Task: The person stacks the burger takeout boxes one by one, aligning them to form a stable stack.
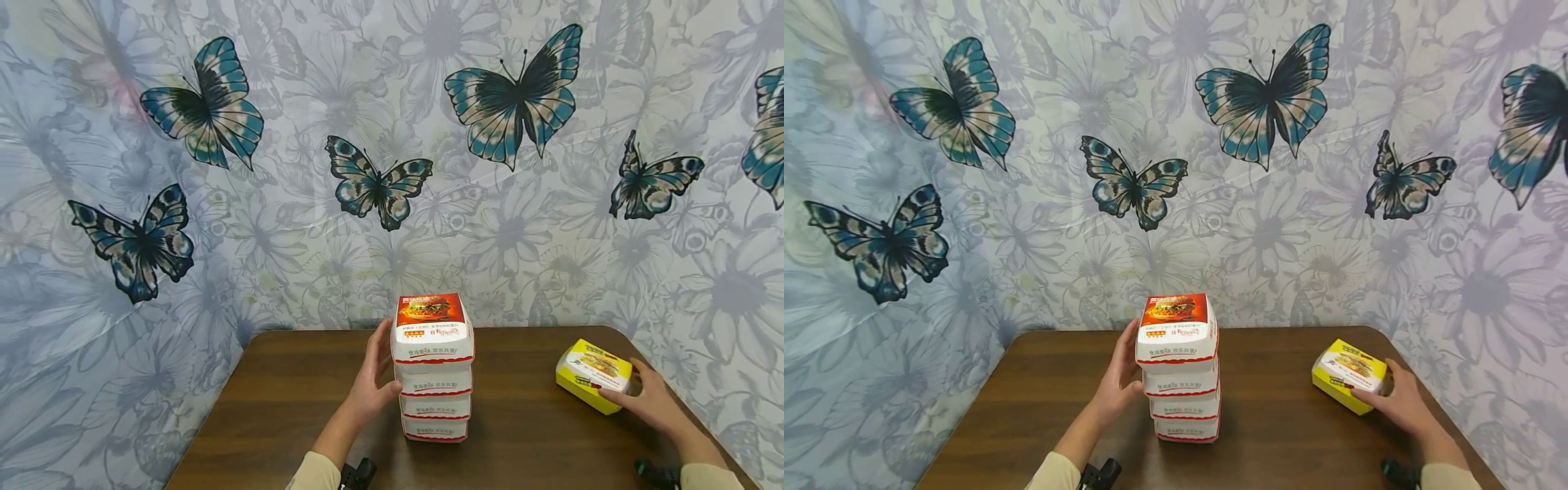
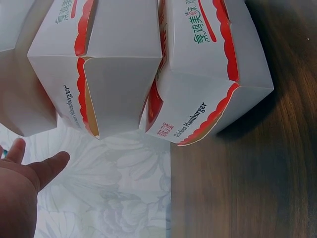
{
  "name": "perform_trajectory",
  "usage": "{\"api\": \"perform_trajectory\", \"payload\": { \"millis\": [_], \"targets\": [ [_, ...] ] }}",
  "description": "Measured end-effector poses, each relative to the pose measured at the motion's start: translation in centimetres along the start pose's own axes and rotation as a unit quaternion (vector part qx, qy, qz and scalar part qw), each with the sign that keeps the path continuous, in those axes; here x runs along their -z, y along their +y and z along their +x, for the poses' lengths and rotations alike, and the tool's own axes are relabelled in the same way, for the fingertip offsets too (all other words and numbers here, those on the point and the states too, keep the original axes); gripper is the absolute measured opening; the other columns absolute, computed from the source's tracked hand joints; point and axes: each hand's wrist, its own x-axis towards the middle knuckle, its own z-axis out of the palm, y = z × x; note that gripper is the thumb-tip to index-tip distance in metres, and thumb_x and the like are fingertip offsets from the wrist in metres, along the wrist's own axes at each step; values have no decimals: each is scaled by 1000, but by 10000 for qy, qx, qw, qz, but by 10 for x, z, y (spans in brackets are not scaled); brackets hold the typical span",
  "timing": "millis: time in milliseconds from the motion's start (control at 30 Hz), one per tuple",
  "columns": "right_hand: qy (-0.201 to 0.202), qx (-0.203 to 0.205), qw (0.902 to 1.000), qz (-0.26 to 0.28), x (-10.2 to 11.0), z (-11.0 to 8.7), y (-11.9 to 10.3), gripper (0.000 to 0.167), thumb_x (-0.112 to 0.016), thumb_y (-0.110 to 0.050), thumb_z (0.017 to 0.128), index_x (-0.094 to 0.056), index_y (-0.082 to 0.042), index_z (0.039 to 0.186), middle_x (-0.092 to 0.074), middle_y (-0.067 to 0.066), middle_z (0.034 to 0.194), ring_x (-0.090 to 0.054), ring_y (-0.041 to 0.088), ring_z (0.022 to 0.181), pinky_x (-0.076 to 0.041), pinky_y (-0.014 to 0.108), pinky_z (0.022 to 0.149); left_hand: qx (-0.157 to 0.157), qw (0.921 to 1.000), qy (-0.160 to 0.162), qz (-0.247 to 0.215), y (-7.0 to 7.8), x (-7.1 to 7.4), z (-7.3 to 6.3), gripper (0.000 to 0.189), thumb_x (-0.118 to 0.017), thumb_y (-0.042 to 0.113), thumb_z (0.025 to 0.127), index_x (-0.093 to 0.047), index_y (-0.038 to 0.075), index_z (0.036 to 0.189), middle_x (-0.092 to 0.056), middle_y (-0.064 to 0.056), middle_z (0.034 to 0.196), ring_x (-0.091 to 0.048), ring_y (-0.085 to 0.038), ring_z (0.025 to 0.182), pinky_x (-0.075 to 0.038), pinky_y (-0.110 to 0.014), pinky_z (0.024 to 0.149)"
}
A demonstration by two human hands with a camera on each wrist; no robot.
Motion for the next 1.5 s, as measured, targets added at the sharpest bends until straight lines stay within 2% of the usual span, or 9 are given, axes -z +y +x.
{"api": "perform_trajectory", "payload": {
  "millis": [267, 533, 800, 867, 933, 1000, 1067, 1267, 1500],
  "targets": [
    [-47, -295, 9995, 80, -1, -3, -12, 118, -64, -54, 91, 5, 21, 149, -6, 52, 144, -10, 65, 132, -23, 78, 101, 78, 10000, -10, -48, -1, 0, 0, 92, -61, 52, 94, -5, 23, 161, -13, 0, 168, -23, -8, 150, -23, -70, 114],
    [161, -101, 9996, 201, 1, -4, -26, 115, -64, -53, 92, 4, 19, 150, -8, 51, 144, -18, 62, 129, -31, 73, 96, 121, 9999, -27, -62, -1, -1, 0, 89, -60, 50, 95, -5, 26, 161, -13, -2, 168, -22, -20, 152, -23, -70, 114],
    [236, 196, 9981, 527, 9, -7, -60, 111, -65, -49, 93, 4, 14, 153, -6, 46, 148, -17, 60, 131, -35, 68, 93, 81, 9999, -50, -63, 1, 0, 1, 91, -61, 50, 94, -5, 23, 161, -14, -1, 167, -23, -18, 151, -23, -70, 114],
    [254, 280, 9974, 610, 11, -7, -70, 109, -65, -48, 93, 3, 11, 155, -7, 44, 149, -19, 58, 131, -42, 60, 93, 73, 9999, -54, -75, 1, 0, 2, 92, -61, 51, 94, -5, 23, 161, -14, -1, 167, -23, -17, 151, -23, -70, 114],
    [286, 423, 9957, 774, 13, -8, -81, 106, -65, -45, 94, 2, 8, 156, -7, 41, 148, -23, 56, 130, -50, 40, 89, 68, 9999, -65, -76, 2, 0, 3, 92, -62, 51, 94, -5, 24, 161, -14, -1, 167, -23, -15, 151, -23, -70, 114],
    [314, 627, 9927, 985, 16, -10, -92, 103, -66, -41, 95, 3, 5, 157, -9, 38, 147, -27, 53, 129, -50, 21, 80, 42, 9999, -72, -81, 2, 0, 3, 92, -61, 52, 94, -6, 24, 161, -14, -1, 167, -23, -15, 151, -23, -69, 114],
    [334, 854, 9890, 1165, 20, -12, -105, 101, -66, -36, 96, 4, 2, 158, -9, 34, 147, -34, 49, 126, -47, 8, 71, 34, 9999, -68, -67, 2, 0, 4, 91, -61, 53, 94, -6, 25, 161, -14, -1, 167, -24, -12, 151, -24, -69, 114],
    [264, 1208, 9813, 1474, 32, -17, -149, 99, -65, -31, 97, 7, -7, 160, -5, 32, 153, -43, 53, 126, -50, 11, 74, -8, 9999, -72, -88, 3, 0, 6, 89, -61, 51, 95, -6, 25, 161, -15, 0, 165, -27, -6, 148, -26, -68, 113],
    [412, 1546, 9762, 1463, 47, -25, -196, 93, -64, -32, 96, -1, -17, 162, -11, 23, 157, -35, 47, 133, -40, 3, 80, -122, 9998, -70, -140, 2, -2, 6, 88, -59, 49, 96, -7, 23, 161, -12, -1, 166, -25, -8, 149, -24, -69, 113]
  ]
}}
